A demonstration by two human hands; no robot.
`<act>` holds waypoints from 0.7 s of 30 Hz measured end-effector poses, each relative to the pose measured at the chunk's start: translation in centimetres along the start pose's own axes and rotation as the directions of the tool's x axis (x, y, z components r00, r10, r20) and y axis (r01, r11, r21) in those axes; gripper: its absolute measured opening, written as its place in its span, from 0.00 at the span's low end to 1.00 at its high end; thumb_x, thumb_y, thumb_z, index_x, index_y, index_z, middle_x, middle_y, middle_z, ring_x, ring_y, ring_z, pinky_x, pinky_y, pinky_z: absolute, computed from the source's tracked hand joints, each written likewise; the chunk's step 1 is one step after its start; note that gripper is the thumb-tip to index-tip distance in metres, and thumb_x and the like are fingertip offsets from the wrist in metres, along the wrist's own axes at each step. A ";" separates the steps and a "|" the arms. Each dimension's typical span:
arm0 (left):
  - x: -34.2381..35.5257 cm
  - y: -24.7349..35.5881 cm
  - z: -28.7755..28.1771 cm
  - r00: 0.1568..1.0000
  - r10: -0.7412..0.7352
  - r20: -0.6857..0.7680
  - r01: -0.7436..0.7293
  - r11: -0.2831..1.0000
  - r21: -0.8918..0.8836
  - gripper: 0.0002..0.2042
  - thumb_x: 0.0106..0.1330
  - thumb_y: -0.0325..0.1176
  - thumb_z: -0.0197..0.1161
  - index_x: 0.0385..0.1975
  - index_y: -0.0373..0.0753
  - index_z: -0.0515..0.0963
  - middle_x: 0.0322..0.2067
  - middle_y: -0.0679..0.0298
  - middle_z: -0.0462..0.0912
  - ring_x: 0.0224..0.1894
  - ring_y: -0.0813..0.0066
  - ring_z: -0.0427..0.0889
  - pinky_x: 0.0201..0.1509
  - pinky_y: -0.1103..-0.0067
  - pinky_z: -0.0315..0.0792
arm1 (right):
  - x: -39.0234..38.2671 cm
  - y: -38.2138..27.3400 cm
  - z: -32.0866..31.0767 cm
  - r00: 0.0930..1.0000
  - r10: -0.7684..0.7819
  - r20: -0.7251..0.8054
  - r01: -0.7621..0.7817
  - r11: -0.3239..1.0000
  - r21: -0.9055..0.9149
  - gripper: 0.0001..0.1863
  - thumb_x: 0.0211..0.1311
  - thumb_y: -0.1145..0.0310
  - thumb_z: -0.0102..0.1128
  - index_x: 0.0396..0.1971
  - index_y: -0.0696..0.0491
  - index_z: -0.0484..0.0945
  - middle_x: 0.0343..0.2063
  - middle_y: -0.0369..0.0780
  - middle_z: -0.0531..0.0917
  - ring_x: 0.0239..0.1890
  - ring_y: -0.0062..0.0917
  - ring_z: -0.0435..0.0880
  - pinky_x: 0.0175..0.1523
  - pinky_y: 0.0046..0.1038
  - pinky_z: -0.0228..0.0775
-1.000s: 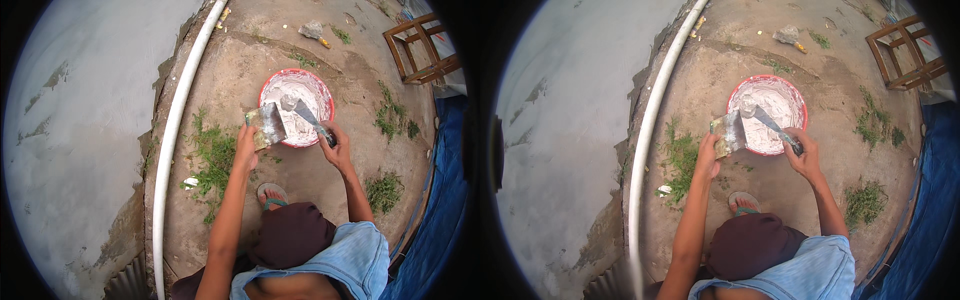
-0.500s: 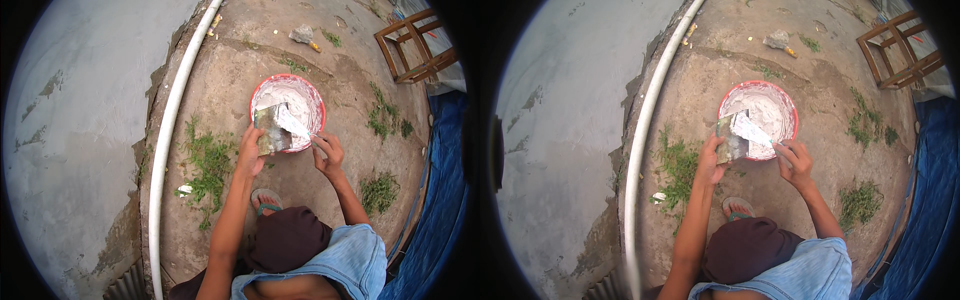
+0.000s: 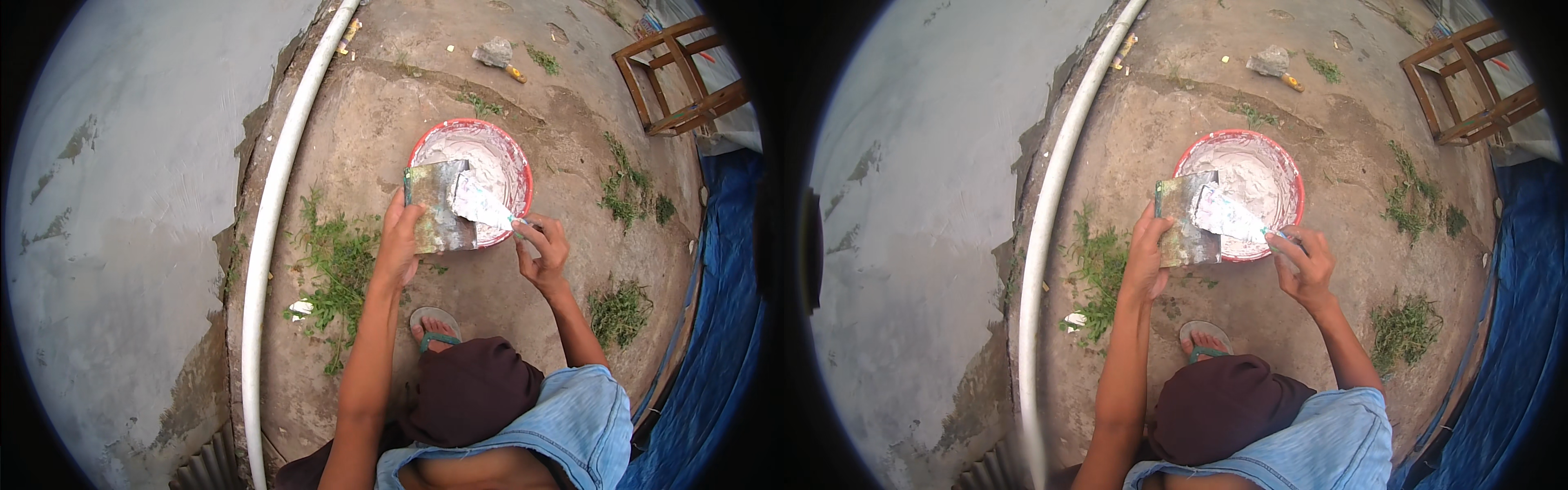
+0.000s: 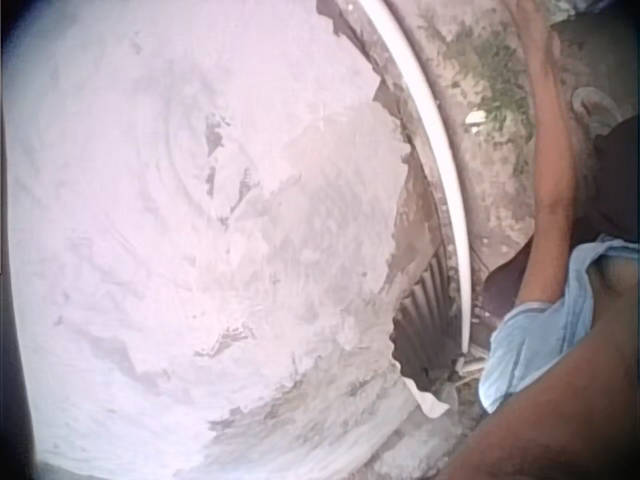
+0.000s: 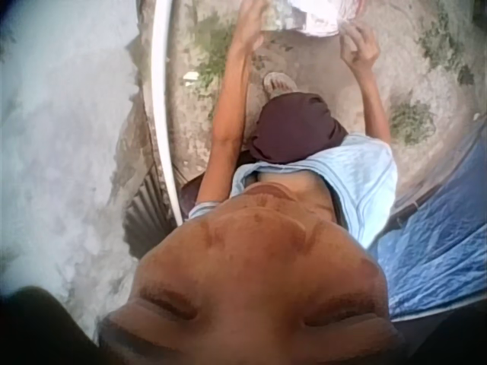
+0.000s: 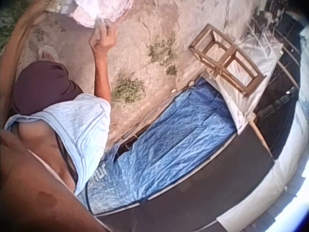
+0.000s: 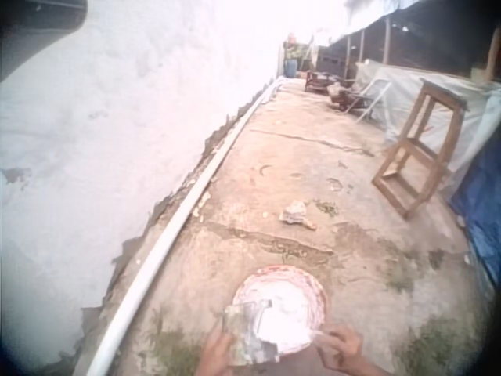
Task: The person applies white plaster to a concrete wall using a trowel and a smaller putty knife. They repeatedly scoop plaster from a red bucket and spread it over the wall surface, smoothing the application.
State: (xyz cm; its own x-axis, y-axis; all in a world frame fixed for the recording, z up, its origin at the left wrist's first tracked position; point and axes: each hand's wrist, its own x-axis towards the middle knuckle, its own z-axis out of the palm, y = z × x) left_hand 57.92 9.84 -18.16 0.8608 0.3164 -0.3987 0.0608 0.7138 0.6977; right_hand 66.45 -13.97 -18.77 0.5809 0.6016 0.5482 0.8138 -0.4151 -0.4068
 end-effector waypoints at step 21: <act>-1.2 2.8 -1.4 0.997 0.066 -0.039 -0.069 0.995 -0.071 0.24 0.72 0.32 0.47 0.68 0.38 0.57 0.56 0.60 0.74 0.53 0.74 0.78 0.51 0.73 0.77 | -3.7 2.7 -0.8 0.929 0.327 0.171 -0.336 0.941 0.026 0.19 0.55 0.79 0.64 0.49 0.54 0.80 0.33 0.43 0.81 0.32 0.34 0.80 0.37 0.30 0.72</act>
State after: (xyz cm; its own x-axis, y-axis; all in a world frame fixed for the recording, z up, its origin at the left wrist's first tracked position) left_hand 56.39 12.36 -16.55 0.8424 0.3872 -0.3748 -0.0347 0.7330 0.6793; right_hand 66.52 -17.91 -21.31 0.8032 0.5399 0.2517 0.5704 -0.5750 -0.5865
